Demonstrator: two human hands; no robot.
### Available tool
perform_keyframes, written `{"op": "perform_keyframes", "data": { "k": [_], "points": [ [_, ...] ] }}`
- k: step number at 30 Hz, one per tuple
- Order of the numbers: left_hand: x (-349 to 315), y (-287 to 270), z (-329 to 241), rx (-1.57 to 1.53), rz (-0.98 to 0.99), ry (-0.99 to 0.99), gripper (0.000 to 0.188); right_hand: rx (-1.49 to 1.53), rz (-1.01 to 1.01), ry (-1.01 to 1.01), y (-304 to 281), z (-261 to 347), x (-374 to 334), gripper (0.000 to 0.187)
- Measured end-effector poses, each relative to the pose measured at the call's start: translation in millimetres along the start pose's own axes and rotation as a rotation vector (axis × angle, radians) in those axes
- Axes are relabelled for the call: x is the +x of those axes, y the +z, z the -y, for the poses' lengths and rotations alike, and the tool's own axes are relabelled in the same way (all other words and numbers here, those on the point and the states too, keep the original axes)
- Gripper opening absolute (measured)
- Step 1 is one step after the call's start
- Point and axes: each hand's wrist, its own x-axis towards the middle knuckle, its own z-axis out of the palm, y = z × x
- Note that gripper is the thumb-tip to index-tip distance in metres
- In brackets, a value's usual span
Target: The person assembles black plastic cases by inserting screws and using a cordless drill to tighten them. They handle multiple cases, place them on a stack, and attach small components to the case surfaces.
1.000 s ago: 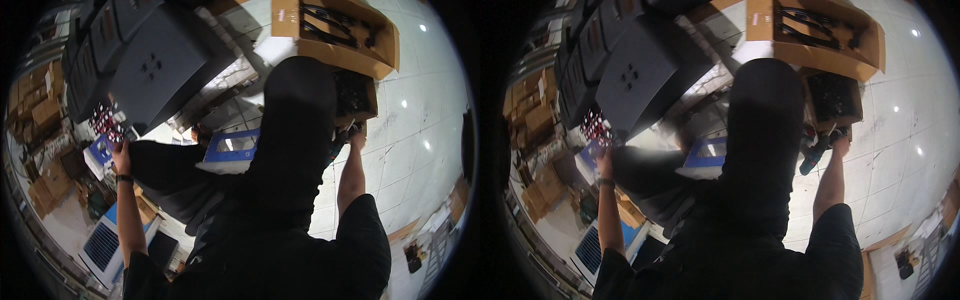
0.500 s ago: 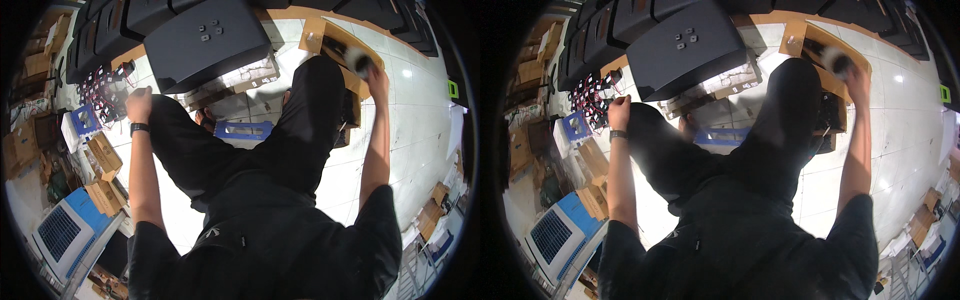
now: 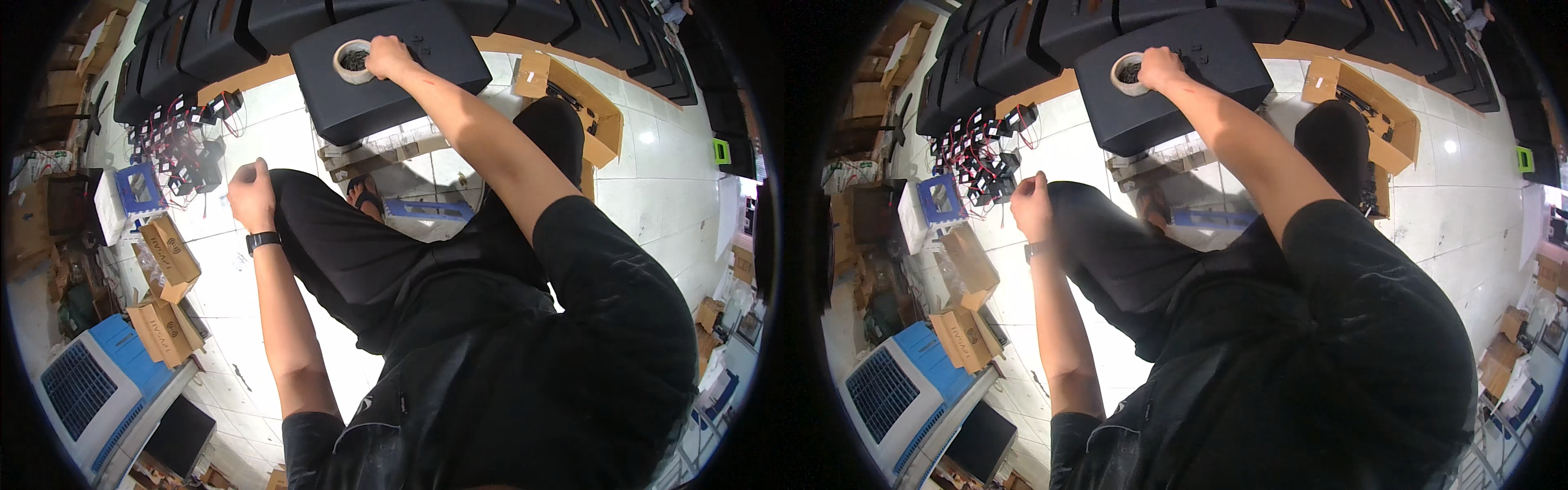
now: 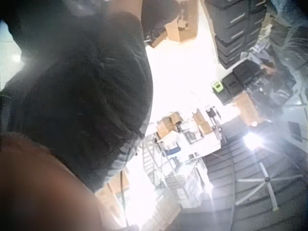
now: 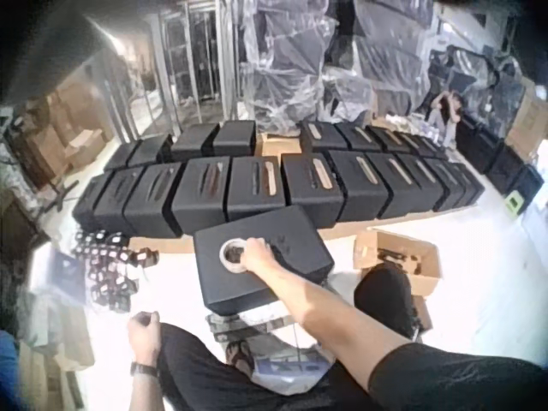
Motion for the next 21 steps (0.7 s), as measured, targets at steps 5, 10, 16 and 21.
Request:
{"op": "perform_keyframes", "data": {
  "k": [5,10,16,21],
  "points": [
    [11.5,-4.9,36.1,-0.160,-0.059,0.034,0.041,0.032,-0.191,0.011,-26.4,-10.5,-20.4,0.041],
    [23.4,11.7,31.6,-0.213,-0.004,0.068,0.039,0.030,-0.370,-0.233,-103.1,-126.8,-41.6,0.038],
    [32.9,24.4,23.2,-0.234,0.031,0.174,0.037,0.079,-0.695,0.037,-185.3,-273.4,-179.1,0.033],
    [14.4,38.5,-18.7,-0.065,-0.180,0.577,0.019,0.067,-0.933,0.597,-68.9,-465.4,-381.3,0.069]
  ]
}}
